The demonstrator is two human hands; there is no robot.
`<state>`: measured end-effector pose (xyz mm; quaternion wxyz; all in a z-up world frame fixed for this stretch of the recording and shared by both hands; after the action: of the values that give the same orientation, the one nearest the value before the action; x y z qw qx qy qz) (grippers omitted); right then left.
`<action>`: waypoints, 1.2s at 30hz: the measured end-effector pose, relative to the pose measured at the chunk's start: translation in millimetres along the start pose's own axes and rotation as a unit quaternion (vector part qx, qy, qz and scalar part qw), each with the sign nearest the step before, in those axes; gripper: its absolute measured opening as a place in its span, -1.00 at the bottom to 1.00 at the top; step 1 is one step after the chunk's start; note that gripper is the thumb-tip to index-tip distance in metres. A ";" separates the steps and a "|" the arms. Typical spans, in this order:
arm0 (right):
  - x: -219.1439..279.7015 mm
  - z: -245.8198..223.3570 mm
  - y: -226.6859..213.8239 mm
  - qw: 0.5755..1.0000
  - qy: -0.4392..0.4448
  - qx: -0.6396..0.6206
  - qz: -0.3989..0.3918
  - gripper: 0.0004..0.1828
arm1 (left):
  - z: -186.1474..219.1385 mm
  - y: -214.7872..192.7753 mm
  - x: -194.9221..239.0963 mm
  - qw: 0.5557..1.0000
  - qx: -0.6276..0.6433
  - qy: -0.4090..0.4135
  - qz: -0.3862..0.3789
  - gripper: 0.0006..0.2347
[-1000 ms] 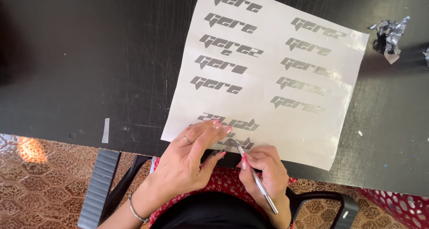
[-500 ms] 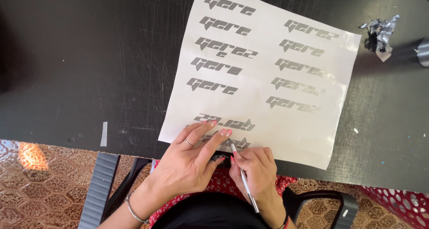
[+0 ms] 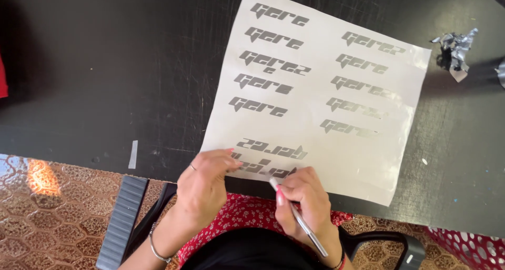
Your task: Weeding excess vinyl from a sheet of printed decals using a precision tool
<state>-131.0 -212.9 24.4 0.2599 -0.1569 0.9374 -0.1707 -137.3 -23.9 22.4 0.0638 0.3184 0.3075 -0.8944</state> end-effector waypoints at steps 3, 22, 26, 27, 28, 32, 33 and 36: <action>0.8 2.9 -3.5 0.998 0.034 0.042 -0.007 -0.87 | -10.7 -4.2 -2.6 0.987 0.045 -0.151 -0.037 -0.75; -5.5 -7.4 6.9 0.977 -0.075 0.191 -0.055 -0.81 | 10.5 7.6 -23.7 0.977 0.004 0.041 -0.210 -0.66; -4.5 -8.2 7.2 0.972 -0.099 0.206 -0.052 -0.81 | 11.6 7.1 -20.6 0.978 -0.001 0.054 -0.203 -0.62; -0.9 -5.5 6.7 0.972 -0.100 0.208 -0.051 -0.81 | 12.4 7.3 -21.2 0.978 -0.001 0.056 -0.202 -0.62; 2.5 -2.2 5.7 0.977 -0.093 0.187 -0.049 -0.83 | 12.4 6.6 -22.3 0.980 0.000 0.051 -0.192 -0.62; 2.3 -4.3 1.7 0.984 -0.087 0.155 -0.030 -0.86 | 11.7 4.1 -13.1 0.987 0.017 0.061 -0.147 -0.60; -1.9 -10.2 2.2 0.984 -0.088 0.155 -0.029 -0.86 | 13.1 2.4 -14.3 0.987 0.017 0.062 -0.146 -0.60; -10.0 -17.8 10.0 0.994 -0.053 0.072 -0.058 -0.87 | 8.0 -3.9 -4.6 0.993 0.035 0.083 -0.071 -0.77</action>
<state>-134.6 -195.9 39.1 0.3092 -0.2007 0.8969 -0.2442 -139.1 -25.8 32.0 -0.0364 0.3708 0.3018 -0.8776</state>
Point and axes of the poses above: each hand's wrist, its own x-axis away from the middle knuckle, its own y-axis out of the palm, z = x × y, the point moved 5 cm from there along -x, towards the middle knuckle, and after that the axes turned 5 degrees about -x, right-handed, at the moved point
